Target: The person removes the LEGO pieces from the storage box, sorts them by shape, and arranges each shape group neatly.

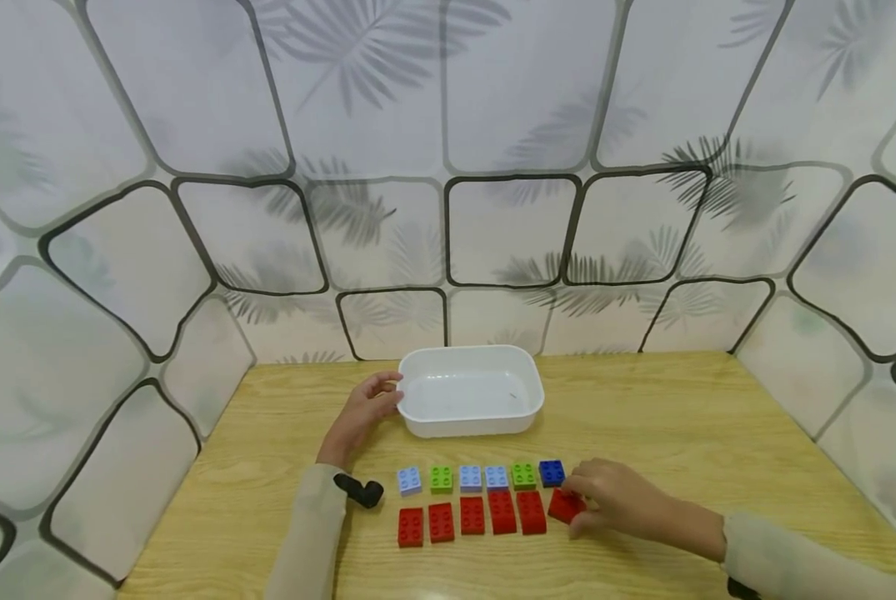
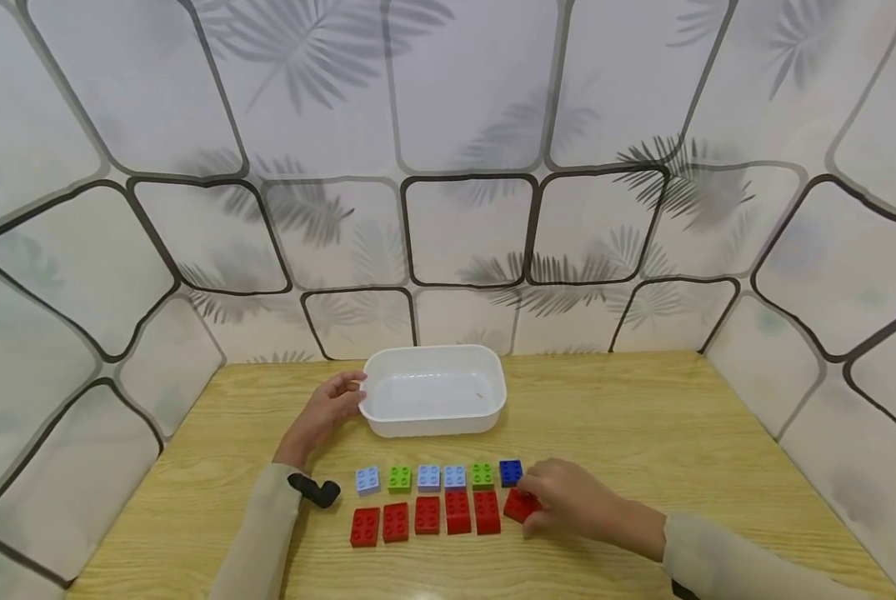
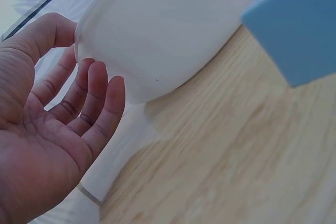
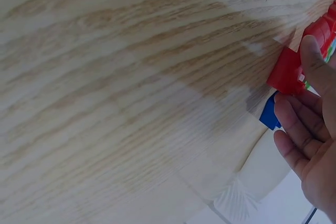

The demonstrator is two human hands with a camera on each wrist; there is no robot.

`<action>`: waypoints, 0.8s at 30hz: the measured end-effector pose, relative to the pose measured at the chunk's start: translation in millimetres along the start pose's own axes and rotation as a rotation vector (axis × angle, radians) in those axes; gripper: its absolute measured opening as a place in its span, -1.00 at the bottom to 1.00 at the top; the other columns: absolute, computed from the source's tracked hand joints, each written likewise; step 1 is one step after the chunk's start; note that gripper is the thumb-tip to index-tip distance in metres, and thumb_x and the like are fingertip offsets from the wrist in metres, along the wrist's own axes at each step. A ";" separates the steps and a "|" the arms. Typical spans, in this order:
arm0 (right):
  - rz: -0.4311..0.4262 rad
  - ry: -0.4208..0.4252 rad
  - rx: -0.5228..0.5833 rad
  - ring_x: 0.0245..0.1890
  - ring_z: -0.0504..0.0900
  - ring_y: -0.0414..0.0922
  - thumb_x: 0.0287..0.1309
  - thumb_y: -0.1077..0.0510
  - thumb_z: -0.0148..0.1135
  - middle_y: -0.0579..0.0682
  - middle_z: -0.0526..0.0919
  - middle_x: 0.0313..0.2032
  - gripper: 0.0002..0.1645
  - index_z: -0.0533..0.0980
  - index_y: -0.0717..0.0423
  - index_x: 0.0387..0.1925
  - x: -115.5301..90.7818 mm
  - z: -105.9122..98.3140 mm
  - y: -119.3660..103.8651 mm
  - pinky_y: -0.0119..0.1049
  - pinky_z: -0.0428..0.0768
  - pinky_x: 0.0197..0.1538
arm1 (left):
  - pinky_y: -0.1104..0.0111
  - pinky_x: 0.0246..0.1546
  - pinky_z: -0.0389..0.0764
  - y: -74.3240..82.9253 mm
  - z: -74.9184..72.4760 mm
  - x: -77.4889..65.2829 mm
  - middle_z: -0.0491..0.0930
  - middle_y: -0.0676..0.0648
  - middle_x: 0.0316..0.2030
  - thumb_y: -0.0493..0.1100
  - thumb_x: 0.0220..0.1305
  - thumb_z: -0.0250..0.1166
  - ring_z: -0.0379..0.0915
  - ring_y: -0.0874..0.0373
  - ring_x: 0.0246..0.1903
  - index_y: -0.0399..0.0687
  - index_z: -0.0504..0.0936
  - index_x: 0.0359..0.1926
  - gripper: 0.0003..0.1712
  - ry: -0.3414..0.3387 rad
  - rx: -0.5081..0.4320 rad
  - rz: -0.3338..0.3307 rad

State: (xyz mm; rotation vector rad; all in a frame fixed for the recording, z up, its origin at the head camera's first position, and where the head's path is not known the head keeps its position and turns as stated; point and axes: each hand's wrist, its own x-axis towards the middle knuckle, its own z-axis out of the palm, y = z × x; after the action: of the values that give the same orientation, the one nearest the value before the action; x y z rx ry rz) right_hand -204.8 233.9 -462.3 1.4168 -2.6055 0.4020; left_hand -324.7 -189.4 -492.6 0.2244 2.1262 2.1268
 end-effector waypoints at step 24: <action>0.052 0.203 -0.214 -0.61 0.00 -0.49 -0.05 -0.39 0.43 -0.42 0.20 -0.70 -0.45 0.37 -0.19 -0.66 5.1 20.6 -9.8 -0.57 0.09 -0.45 | 0.38 -0.12 0.68 -2.7 -0.4 1.0 0.46 -0.02 -0.17 -0.31 0.44 0.22 0.53 0.19 -0.24 -0.38 0.38 0.31 -0.51 0.003 -0.004 -0.002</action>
State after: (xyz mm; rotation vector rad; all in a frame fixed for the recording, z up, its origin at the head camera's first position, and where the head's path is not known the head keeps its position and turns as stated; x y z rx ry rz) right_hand -199.4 218.5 -479.1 1.1771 -2.4415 0.2494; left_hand -325.8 -189.6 -495.2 0.2188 2.1229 2.1313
